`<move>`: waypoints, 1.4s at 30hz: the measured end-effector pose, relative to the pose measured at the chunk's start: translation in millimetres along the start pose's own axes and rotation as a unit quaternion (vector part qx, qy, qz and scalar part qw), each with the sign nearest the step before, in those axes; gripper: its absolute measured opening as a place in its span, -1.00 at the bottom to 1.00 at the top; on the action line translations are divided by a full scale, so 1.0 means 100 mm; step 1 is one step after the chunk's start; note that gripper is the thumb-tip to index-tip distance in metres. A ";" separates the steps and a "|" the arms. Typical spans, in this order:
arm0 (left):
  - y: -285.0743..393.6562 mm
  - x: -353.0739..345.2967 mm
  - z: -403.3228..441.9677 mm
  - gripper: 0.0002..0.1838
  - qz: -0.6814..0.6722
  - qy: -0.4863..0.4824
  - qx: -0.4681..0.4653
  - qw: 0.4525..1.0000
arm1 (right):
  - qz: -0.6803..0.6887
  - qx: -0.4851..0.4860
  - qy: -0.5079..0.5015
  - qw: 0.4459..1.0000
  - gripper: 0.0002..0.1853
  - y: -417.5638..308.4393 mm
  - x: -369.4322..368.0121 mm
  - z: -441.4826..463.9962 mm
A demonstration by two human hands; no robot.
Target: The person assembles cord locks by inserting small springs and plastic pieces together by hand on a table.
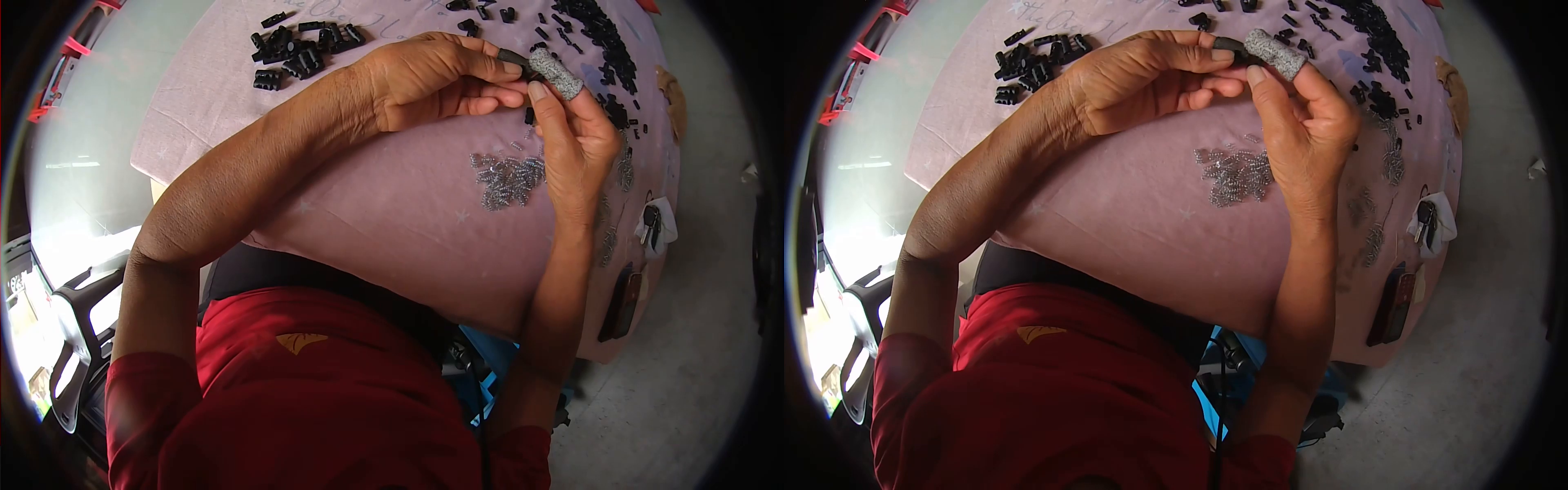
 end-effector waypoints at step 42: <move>-0.01 0.02 0.01 -0.94 0.066 -0.010 -0.023 0.997 | -0.014 -0.008 -0.029 0.999 -0.83 -0.22 0.12 0.00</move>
Point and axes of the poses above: each hand's wrist, its own z-axis towards the middle knuckle, its own x-axis out of the back of the hand, y = z × x, the point moved 6 cm from there along z, towards the middle knuckle, and after that the axes turned 1 degree about -x, right-handed, at the moved point
